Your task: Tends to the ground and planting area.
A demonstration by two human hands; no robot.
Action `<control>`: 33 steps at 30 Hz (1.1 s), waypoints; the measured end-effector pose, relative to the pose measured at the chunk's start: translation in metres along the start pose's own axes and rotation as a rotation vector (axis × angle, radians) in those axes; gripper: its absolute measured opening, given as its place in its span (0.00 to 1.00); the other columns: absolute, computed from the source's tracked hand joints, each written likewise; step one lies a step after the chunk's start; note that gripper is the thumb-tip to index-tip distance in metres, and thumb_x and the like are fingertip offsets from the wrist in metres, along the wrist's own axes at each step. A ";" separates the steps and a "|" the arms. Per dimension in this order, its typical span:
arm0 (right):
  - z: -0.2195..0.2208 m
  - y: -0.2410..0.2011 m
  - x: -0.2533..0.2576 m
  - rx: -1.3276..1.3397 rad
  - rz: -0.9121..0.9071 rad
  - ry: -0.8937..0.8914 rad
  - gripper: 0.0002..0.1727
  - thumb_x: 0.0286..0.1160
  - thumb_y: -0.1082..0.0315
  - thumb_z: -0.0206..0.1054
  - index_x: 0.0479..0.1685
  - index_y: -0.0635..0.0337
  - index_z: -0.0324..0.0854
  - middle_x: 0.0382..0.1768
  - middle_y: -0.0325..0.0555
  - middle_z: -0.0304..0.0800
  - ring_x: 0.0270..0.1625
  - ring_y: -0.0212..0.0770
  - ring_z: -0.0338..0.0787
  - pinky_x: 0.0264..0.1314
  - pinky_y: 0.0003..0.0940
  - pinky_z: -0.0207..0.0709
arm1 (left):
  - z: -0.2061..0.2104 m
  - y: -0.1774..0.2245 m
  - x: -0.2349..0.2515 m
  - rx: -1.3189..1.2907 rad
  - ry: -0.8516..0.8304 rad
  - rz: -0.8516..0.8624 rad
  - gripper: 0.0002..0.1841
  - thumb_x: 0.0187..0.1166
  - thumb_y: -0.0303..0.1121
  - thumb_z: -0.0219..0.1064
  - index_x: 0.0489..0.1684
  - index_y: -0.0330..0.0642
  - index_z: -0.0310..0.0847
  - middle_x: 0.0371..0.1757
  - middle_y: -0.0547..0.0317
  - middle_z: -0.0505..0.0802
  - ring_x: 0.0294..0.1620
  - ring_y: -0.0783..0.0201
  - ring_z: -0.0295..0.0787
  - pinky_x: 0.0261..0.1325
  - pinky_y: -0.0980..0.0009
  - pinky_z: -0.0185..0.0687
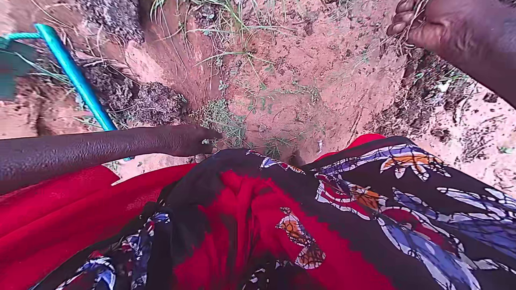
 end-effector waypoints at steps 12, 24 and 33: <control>0.131 0.117 -0.109 -1.831 -0.381 -0.556 0.23 0.84 0.60 0.64 0.64 0.75 0.76 0.62 0.73 0.82 0.60 0.74 0.87 0.49 0.70 0.79 | -0.071 0.104 0.026 0.241 0.224 0.157 0.26 0.90 0.37 0.60 0.87 0.40 0.66 0.80 0.38 0.78 0.77 0.40 0.79 0.76 0.44 0.72; 0.121 0.111 -0.128 -2.011 -0.279 -0.630 0.14 0.90 0.64 0.57 0.50 0.67 0.82 0.40 0.70 0.88 0.50 0.75 0.89 0.42 0.70 0.74 | 0.114 0.203 0.072 -0.108 0.037 0.372 0.23 0.94 0.40 0.51 0.71 0.29 0.77 0.61 0.27 0.87 0.68 0.31 0.83 0.67 0.36 0.75; 0.045 0.093 -0.151 -1.955 -0.297 -0.485 0.17 0.91 0.60 0.57 0.36 0.64 0.80 0.27 0.68 0.84 0.37 0.75 0.88 0.29 0.68 0.71 | 0.098 0.131 0.056 0.039 0.470 0.367 0.14 0.89 0.33 0.57 0.49 0.31 0.86 0.47 0.37 0.91 0.47 0.39 0.93 0.43 0.42 0.85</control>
Point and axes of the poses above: each hand's wrist, its own x-axis towards the middle knuckle, its own z-axis out of the palm, y = z × x, the point moved 8 cm from there along x, towards the middle knuckle
